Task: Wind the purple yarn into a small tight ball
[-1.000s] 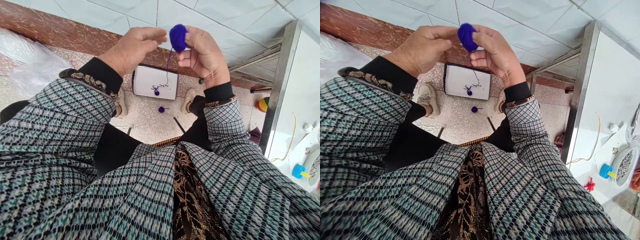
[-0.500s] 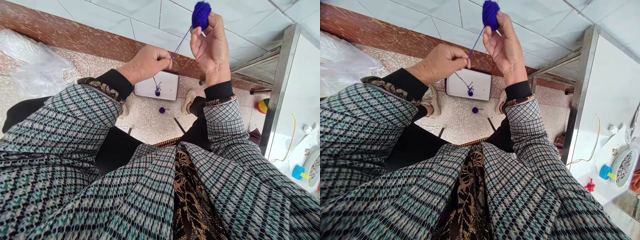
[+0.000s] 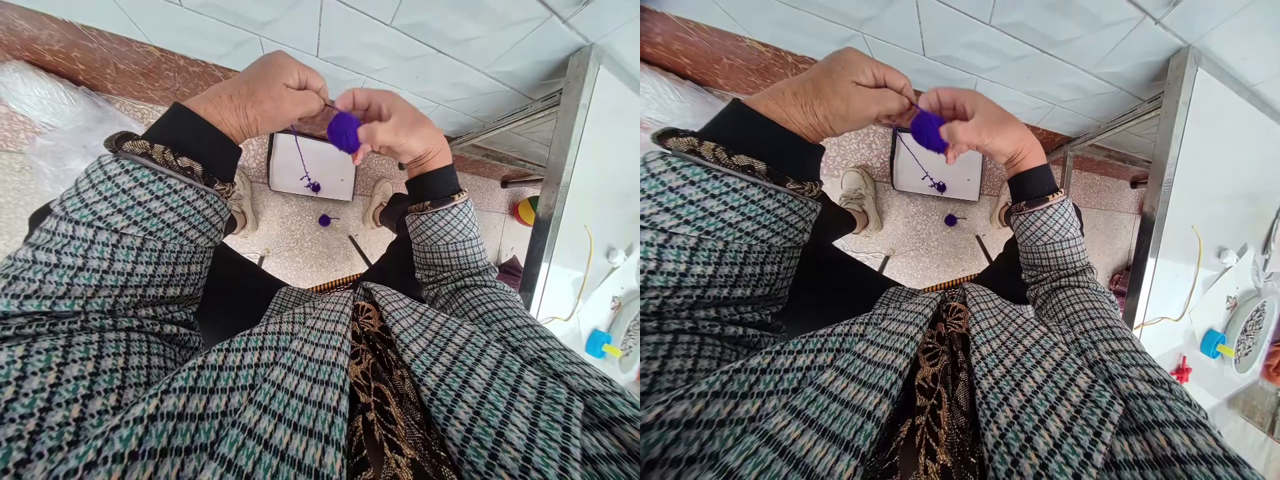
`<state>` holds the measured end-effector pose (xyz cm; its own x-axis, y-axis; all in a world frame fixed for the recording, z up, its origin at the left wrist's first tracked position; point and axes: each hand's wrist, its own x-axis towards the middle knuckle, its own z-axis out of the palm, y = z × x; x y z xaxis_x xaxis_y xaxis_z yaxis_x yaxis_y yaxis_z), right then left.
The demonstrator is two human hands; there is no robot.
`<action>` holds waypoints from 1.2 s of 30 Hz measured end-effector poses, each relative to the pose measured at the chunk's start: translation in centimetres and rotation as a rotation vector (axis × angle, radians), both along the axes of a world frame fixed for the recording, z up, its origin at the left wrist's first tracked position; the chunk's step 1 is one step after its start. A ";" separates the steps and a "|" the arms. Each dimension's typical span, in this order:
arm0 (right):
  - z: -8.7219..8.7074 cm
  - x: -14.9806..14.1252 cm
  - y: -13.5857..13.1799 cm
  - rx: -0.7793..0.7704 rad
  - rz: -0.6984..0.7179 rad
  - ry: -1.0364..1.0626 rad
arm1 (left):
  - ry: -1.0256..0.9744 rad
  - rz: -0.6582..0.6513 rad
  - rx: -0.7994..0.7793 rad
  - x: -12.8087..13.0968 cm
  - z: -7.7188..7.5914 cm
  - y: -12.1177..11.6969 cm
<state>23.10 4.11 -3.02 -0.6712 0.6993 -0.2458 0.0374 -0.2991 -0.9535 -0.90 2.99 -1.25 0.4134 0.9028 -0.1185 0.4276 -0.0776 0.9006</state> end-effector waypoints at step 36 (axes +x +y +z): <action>1.9 1.2 0.7 0.117 0.207 0.107 | -0.123 -0.154 -0.041 0.8 1.5 -1.0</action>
<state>24.27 4.77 -1.12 -0.8211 0.5635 -0.0912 -0.0165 -0.1831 -0.9829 -0.14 1.99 0.23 0.5599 0.8232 -0.0942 0.3003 -0.0957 0.9490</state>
